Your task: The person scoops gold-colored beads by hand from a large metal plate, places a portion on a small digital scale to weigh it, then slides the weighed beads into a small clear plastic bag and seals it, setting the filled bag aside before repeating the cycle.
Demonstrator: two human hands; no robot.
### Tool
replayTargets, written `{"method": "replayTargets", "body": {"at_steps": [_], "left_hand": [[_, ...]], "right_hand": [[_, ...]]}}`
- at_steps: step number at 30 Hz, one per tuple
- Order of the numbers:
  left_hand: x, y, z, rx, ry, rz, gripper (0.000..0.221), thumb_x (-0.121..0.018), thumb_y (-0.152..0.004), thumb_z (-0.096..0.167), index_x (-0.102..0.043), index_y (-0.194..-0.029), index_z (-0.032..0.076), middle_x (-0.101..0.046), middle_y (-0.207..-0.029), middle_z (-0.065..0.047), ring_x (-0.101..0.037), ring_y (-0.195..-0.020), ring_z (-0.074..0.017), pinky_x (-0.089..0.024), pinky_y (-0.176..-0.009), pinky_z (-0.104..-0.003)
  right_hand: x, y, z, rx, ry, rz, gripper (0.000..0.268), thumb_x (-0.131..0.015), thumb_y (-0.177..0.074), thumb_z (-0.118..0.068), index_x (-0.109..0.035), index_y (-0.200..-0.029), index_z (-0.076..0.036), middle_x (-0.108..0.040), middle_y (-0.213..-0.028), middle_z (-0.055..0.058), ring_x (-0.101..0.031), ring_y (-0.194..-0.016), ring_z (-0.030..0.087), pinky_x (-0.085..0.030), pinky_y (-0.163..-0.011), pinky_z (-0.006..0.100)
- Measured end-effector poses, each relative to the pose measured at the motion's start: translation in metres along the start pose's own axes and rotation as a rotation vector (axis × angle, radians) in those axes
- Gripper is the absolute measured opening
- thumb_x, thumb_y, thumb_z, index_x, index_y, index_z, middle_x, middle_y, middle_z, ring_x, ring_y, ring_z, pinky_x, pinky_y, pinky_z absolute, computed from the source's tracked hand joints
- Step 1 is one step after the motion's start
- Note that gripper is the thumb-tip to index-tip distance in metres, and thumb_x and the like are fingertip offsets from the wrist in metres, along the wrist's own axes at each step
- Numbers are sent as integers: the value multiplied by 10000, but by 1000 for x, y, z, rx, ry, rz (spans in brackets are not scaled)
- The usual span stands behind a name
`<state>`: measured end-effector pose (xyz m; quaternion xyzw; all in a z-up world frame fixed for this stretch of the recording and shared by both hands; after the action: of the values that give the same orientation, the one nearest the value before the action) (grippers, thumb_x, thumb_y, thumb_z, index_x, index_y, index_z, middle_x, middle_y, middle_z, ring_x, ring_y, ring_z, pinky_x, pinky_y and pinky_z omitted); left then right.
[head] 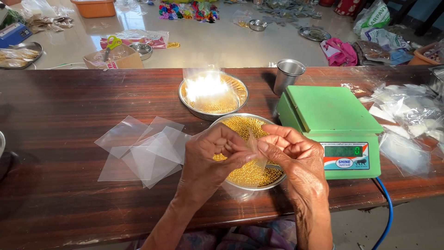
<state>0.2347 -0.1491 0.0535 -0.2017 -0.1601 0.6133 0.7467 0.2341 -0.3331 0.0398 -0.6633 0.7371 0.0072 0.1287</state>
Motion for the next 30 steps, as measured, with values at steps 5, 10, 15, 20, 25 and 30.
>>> {"method": "replayTargets", "body": {"at_steps": [5,10,15,20,25,30], "left_hand": [[-5,6,9,89,-103,1,346,-916,-710,102,-674,-951,46,-714,-682,-15,-635,-635,-18,-557,-622,-204],[-4,9,22,-135,-371,129,374,-929,-724,123,-651,-964,51,-631,-643,-17,-592,-560,-73,-476,-509,-253],[-19,18,33,-446,-596,176,371,-849,-748,9,-630,-1043,54,-610,-748,-17,-654,-712,-158,-518,-588,-300],[-25,22,39,-541,-696,106,331,-863,-799,75,-620,-1023,68,-612,-847,-58,-645,-781,-250,-489,-633,-388],[-21,23,45,-358,-530,29,286,-805,-843,87,-655,-1085,61,-659,-877,-68,-701,-801,-222,-543,-658,-356],[-15,27,39,-216,-485,20,164,-746,-908,79,-632,-1021,47,-692,-942,-112,-745,-847,-246,-566,-716,-378]], "right_hand": [[-5,10,-11,132,-18,17,353,-732,-817,108,-714,-1168,73,-771,-947,137,-728,-825,160,-595,-770,284],[-1,33,-40,303,385,261,217,-758,-922,-58,-735,-1119,29,-780,-956,86,-733,-831,127,-614,-762,262],[-17,38,-48,333,554,92,278,-792,-827,-69,-734,-1086,12,-780,-944,69,-719,-840,110,-618,-760,254],[-13,25,-33,107,482,94,257,-782,-822,-50,-751,-1073,-5,-795,-923,66,-725,-840,88,-600,-752,244],[-19,25,-30,167,324,58,230,-756,-839,3,-741,-1068,22,-795,-952,92,-733,-868,104,-608,-768,245],[-30,32,-35,248,278,90,207,-773,-839,53,-734,-1042,49,-783,-957,111,-740,-872,129,-614,-758,250]]}}
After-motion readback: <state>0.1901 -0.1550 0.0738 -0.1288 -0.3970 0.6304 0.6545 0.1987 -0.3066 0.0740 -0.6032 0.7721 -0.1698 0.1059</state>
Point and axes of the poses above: each hand's wrist, its own y-axis away from the middle knuckle, its own x-axis out of the back of the hand, z = x × y, the point moved 5 cm from there along -y, towards the middle knuckle
